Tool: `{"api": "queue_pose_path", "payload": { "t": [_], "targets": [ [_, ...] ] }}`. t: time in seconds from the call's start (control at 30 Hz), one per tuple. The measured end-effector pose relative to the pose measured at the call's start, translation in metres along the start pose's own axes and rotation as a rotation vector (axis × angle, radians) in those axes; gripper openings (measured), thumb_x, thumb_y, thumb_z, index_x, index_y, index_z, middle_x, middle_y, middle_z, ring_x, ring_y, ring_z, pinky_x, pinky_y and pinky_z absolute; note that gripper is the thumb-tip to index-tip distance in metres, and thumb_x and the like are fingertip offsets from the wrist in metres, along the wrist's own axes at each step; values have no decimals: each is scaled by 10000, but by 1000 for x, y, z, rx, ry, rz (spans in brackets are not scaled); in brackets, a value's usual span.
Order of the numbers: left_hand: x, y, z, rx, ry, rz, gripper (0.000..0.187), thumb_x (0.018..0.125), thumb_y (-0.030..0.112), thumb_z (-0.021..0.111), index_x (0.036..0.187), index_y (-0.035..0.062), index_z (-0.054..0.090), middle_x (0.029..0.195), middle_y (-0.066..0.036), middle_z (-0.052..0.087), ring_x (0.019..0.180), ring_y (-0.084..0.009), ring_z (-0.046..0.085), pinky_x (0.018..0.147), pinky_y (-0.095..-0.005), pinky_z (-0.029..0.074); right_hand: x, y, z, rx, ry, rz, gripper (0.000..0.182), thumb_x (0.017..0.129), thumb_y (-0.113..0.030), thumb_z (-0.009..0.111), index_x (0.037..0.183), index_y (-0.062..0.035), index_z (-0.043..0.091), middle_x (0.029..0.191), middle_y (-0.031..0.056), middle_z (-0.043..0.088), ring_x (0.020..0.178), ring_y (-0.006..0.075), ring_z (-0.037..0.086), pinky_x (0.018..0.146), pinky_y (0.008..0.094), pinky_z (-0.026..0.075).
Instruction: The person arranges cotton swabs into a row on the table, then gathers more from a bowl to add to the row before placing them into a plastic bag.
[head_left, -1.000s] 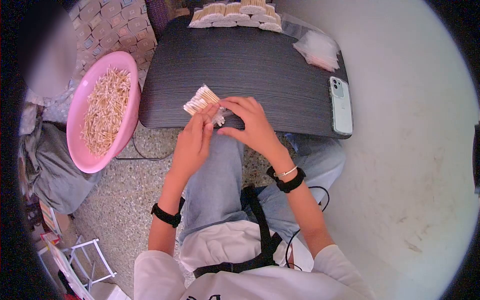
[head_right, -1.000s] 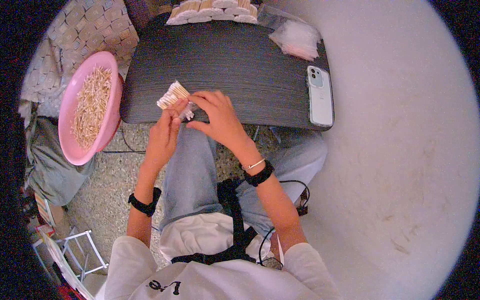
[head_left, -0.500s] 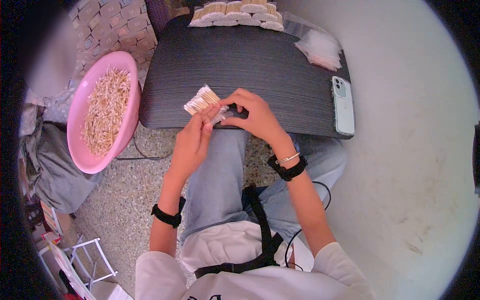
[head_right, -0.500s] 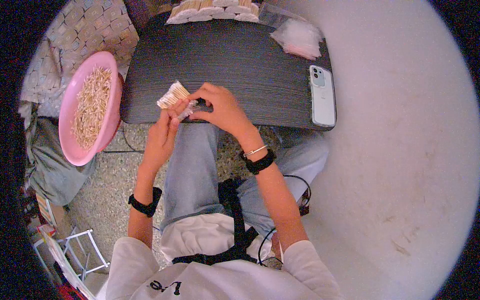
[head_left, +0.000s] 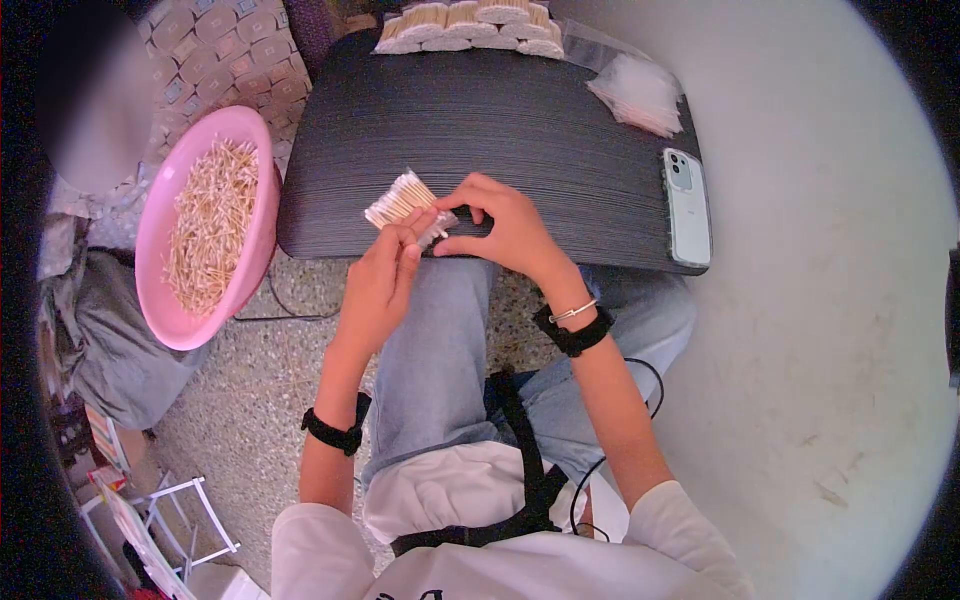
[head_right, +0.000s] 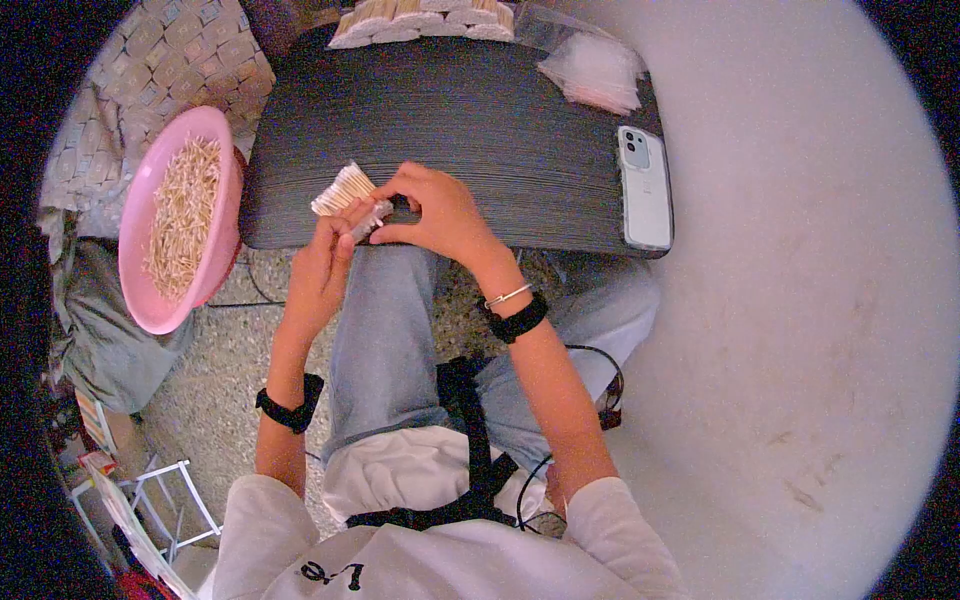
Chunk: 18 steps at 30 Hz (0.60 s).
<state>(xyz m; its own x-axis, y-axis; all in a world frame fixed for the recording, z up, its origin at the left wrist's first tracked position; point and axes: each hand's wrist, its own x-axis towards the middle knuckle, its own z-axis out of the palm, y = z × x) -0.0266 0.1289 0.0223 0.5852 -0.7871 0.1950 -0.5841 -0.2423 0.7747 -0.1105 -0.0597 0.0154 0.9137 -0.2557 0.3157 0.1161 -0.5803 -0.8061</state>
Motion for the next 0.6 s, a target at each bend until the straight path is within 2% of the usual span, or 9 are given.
{"api": "queue_pose_path", "payload": {
  "t": [0.07, 0.1, 0.17, 0.27, 0.37, 0.47, 0.57, 0.6],
  "targets": [
    [-1, 0, 0, 0, -17, -27, 216, 1021, 277, 419, 991, 66, 453, 919, -196, 579, 812, -398, 608, 669, -417, 459, 0, 3, -1, 72, -10, -28, 355, 657, -242, 837, 948, -87, 707, 725, 15, 509, 628, 143, 465, 586, 283, 390],
    [-1, 3, -2, -1, -39, -54, 192, 1018, 242, 422, 990, 54, 452, 1098, -203, 581, 947, -404, 604, 751, -420, 476, 0, 5, -1, 62, -15, -4, 351, 655, -241, 838, 939, -85, 705, 724, 14, 509, 627, 141, 464, 582, 282, 386],
    [0, 5, -3, -6, -59, -65, 173, 1016, 210, 423, 989, 42, 453, 1279, -208, 582, 1075, -407, 604, 828, -424, 495, 2, 10, 1, 42, -25, 46, 342, 651, -238, 839, 921, -82, 700, 723, 10, 509, 624, 137, 462, 574, 281, 377],
    [0, 2, -3, -17, -67, -49, 189, 1019, 224, 417, 994, 41, 456, 1286, -203, 581, 1068, -400, 611, 822, -426, 497, 6, 8, 1, -61, -35, 84, 275, 688, -279, 796, 882, -116, 689, 790, 27, 560, 637, 193, 525, 571, 326, 425],
    [0, 2, -3, -19, -83, -69, 212, 1021, 244, 413, 1001, 38, 461, 1287, -202, 582, 1086, -398, 603, 836, -426, 495, 6, 5, 2, -70, -18, 99, 305, 674, -310, 805, 882, -122, 685, 795, 27, 571, 633, 199, 521, 569, 329, 422],
    [0, 3, -2, -10, -67, -47, 230, 1021, 262, 415, 1010, 38, 470, 1287, -204, 580, 1106, -403, 592, 859, -428, 490, 5, -4, -2, -115, -37, 103, 349, 649, -354, 816, 865, -119, 675, 815, 34, 596, 690, 222, 580, 594, 344, 451],
    [0, 2, -3, -27, -73, -40, 239, 1021, 270, 417, 1022, 39, 477, 1292, -211, 574, 1119, -409, 584, 880, -432, 484, 5, -1, 6, -126, 46, 27, 412, 615, -364, 832, 870, -99, 645, 775, 4, 529, 593, 156, 476, 548, 299, 387],
    [0, 2, -3, -22, -76, -47, 242, 1021, 272, 417, 1025, 39, 479, 1295, -213, 571, 1119, -410, 584, 884, -433, 483, 5, -1, 8, -131, 55, 32, 408, 619, -359, 829, 864, -95, 638, 781, 4, 537, 597, 159, 484, 551, 300, 393]
  ]
}}
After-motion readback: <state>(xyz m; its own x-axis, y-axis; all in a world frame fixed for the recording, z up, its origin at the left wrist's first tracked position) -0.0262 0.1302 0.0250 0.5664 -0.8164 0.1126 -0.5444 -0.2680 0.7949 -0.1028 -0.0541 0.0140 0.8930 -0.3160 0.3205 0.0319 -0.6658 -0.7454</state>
